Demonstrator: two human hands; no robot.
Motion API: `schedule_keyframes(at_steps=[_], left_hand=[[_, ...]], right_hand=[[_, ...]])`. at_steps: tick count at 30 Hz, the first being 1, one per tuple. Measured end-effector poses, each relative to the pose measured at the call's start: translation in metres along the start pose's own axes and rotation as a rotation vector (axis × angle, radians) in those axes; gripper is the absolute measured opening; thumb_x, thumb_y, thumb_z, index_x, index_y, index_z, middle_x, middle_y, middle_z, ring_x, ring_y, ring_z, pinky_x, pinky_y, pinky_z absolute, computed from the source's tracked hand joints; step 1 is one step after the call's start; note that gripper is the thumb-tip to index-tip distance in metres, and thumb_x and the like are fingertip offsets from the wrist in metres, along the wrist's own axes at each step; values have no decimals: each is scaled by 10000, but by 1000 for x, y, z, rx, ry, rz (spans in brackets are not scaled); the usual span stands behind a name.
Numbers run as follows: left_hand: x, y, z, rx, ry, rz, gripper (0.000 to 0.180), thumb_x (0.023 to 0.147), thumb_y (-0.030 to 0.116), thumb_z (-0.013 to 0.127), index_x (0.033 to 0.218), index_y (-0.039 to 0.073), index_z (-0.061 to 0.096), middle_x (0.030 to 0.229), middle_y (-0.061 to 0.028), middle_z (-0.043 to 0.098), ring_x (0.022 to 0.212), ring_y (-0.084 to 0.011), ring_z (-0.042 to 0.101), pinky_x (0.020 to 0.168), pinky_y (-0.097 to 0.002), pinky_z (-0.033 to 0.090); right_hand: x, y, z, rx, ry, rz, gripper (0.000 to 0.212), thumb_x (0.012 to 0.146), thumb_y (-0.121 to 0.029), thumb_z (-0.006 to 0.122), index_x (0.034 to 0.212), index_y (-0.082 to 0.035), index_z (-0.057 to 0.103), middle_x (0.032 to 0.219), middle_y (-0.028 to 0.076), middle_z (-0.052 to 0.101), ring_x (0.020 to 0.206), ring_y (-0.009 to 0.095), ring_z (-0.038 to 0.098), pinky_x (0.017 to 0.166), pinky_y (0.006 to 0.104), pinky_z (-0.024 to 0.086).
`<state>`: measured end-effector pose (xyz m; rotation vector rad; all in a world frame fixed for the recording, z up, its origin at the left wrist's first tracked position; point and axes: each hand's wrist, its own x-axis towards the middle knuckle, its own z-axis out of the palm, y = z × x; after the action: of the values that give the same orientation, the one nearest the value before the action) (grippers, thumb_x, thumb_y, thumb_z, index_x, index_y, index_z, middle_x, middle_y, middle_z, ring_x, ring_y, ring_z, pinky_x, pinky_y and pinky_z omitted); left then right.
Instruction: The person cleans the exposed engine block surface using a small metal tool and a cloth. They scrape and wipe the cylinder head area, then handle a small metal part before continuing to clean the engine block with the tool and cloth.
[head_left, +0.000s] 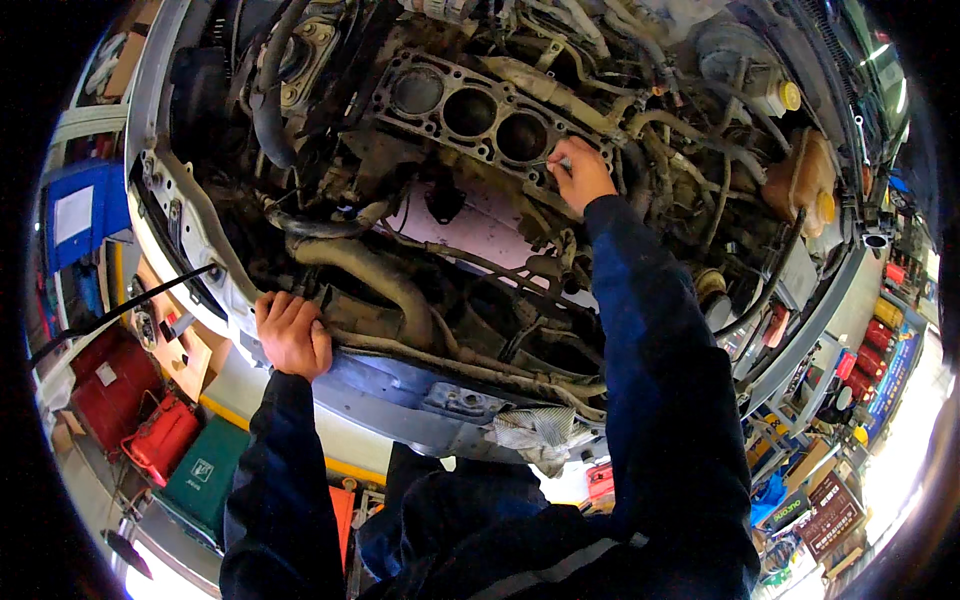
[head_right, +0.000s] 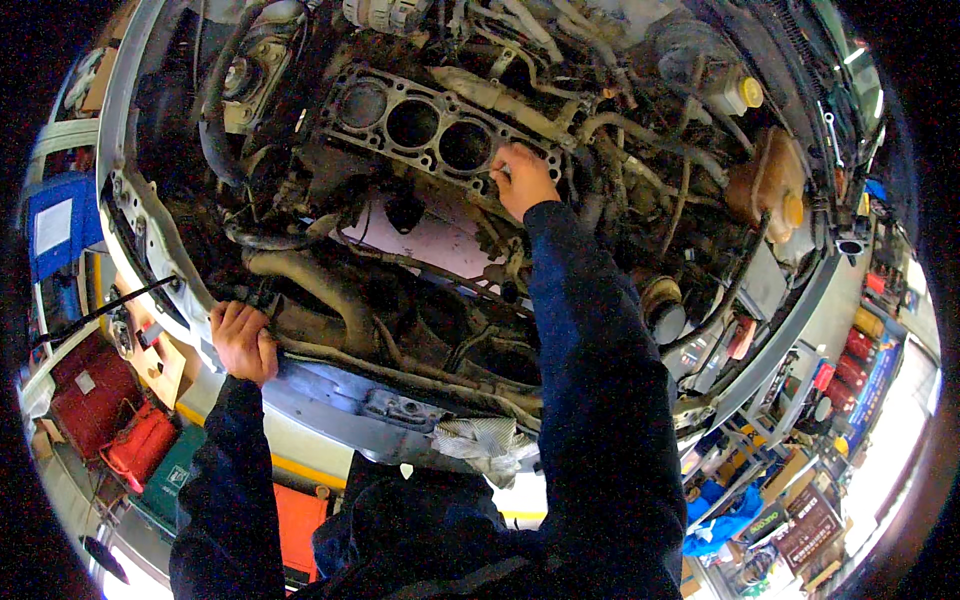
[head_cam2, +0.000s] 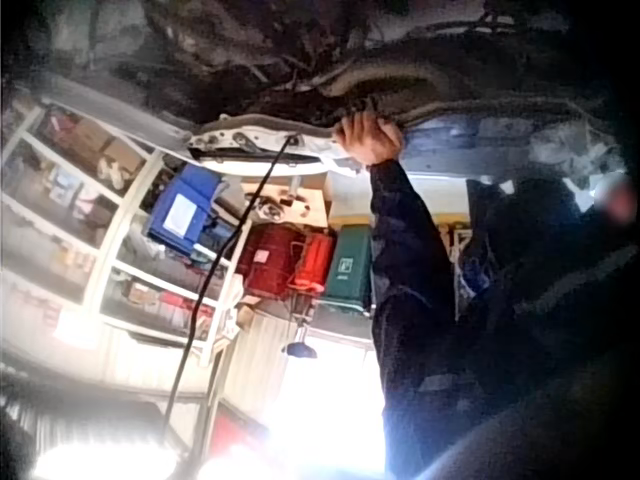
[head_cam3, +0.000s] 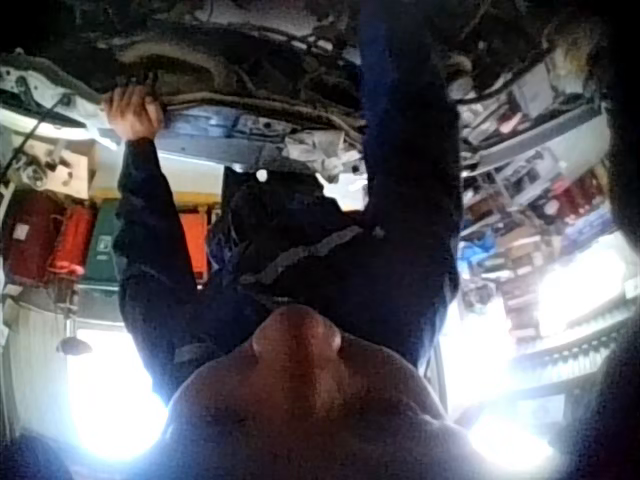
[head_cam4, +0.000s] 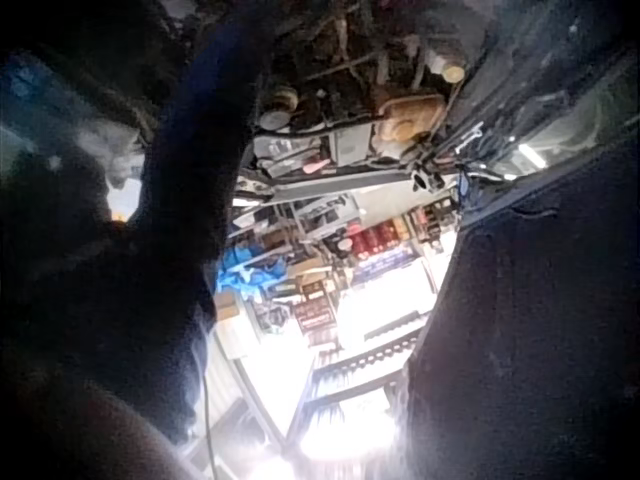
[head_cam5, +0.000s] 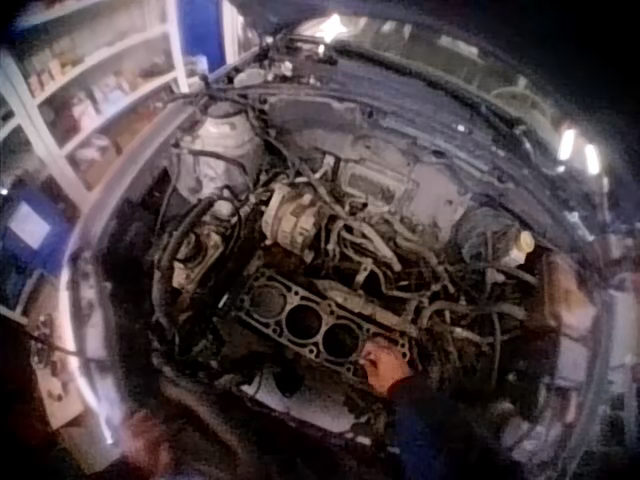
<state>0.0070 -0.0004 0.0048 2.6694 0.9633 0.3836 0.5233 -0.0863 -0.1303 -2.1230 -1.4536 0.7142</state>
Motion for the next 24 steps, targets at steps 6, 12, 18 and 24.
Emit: schedule_keyframes(at_steps=[6,12,18,24], left_hand=[[1,-1,-1,-17,-24,-5,153,772,194,603,797,44,620,817,-143,628,869,-380,600,929,-528,463],[-2,-1,1,9,-9,-11,148,776,187,599,807,44,623,826,-140,637,876,-382,604,922,-532,456],[-1,0,-1,-7,-40,-29,154,760,191,604,801,45,630,835,-144,652,889,-386,614,952,-525,465],[3,2,0,-2,3,-9,149,747,184,605,796,45,629,817,-141,646,883,-388,616,952,-529,466]], right_hand=[[5,-9,-2,43,85,115,141,967,-83,764,1018,-75,632,1072,181,673,1042,441,660,883,565,527],[0,-19,9,58,-31,-70,144,950,-51,760,1031,-69,643,1102,207,664,1092,459,653,918,559,532],[6,-1,-3,-13,41,46,126,961,-77,772,1031,-92,668,1123,186,686,1123,439,657,936,549,539],[3,52,-68,-90,-67,193,117,1030,-146,744,1100,-144,650,1247,162,708,1182,442,677,928,641,568]])
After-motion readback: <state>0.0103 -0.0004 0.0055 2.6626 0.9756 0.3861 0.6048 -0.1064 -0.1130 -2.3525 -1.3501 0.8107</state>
